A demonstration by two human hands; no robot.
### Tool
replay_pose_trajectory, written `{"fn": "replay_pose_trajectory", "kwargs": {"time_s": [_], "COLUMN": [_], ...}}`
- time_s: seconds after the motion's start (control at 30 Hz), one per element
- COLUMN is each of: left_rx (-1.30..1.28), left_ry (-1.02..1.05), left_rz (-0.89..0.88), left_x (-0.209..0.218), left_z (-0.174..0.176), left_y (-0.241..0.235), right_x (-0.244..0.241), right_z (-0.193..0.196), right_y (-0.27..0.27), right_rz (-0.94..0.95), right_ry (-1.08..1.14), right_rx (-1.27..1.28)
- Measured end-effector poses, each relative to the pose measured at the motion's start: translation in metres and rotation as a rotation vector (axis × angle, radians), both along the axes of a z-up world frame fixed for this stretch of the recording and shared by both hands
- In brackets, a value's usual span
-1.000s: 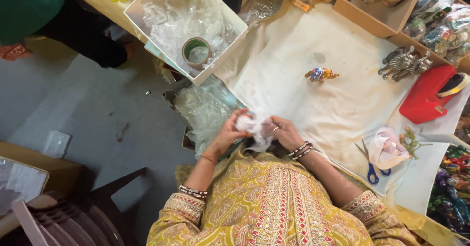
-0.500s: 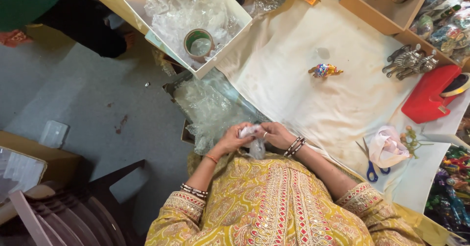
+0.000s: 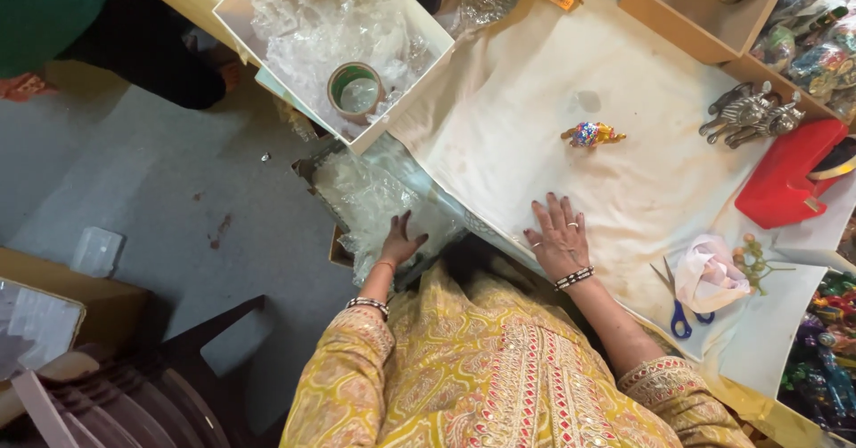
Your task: The person wraps a small, colorful decorative figurine in bubble wrap. They use scissors to cut the bubble wrap to size, then fold and seal it around the figurine using tape. Finally, they place the wrapped item into a cardboard box with other wrapped items.
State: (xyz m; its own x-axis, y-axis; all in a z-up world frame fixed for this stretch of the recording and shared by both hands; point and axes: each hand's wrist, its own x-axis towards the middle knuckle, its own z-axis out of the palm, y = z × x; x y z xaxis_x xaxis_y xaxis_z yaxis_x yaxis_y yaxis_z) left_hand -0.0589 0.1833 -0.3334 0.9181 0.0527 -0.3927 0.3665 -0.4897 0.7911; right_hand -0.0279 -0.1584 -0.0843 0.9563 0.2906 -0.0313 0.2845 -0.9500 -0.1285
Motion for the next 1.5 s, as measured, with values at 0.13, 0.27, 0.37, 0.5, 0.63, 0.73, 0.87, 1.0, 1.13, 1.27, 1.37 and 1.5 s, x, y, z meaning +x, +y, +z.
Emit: {"fn": "replay_pose_trajectory", "kwargs": {"time_s": [0.13,0.27,0.37,0.5,0.63,0.73,0.87,1.0,1.13,1.27,1.37,1.5], "left_rx": [0.112,0.337,0.395,0.609,0.668,0.538,0.645,0.825,0.876,0.624,0.22,-0.755], "left_ry": [0.139,0.464,0.581,0.432,0.257,-0.085,-0.237,-0.153,0.026,0.042,-0.15,-0.194], "left_rz": [-0.175,-0.501,-0.599,-0.399,-0.212,0.019,-0.319,-0.386,-0.389,0.083,0.383,0.833], "left_x": [-0.008,-0.019,-0.019,-0.007,0.029,0.051,0.063,0.054,0.039,0.032,0.027,0.02], "left_z": [-0.012,-0.02,-0.022,-0.025,0.031,0.041,0.015,-0.023,-0.008,0.065,0.059,0.024], "left_y": [-0.01,-0.005,-0.002,-0.002,-0.005,-0.005,-0.001,0.016,0.034,0.036,0.048,0.068], "right_x": [-0.002,-0.004,-0.004,-0.004,-0.005,-0.005,-0.003,-0.005,-0.005,-0.005,-0.005,-0.004], "right_z": [-0.015,-0.022,-0.022,-0.021,-0.025,-0.029,-0.024,-0.022,-0.022,-0.024,-0.026,-0.028], "right_y": [-0.002,-0.004,-0.005,-0.006,-0.008,-0.01,-0.008,-0.007,-0.006,-0.008,-0.009,-0.009], "right_rz": [-0.022,-0.001,-0.002,0.003,0.003,0.018,0.007,0.001,0.011,0.008,0.007,-0.004], "right_ry": [0.013,-0.011,-0.001,0.032,0.035,0.006,0.022,0.024,0.006,0.006,0.01,0.013], "right_rx": [-0.021,-0.011,-0.022,-0.037,-0.056,-0.051,-0.065,-0.063,-0.074,-0.046,-0.025,-0.034]}}
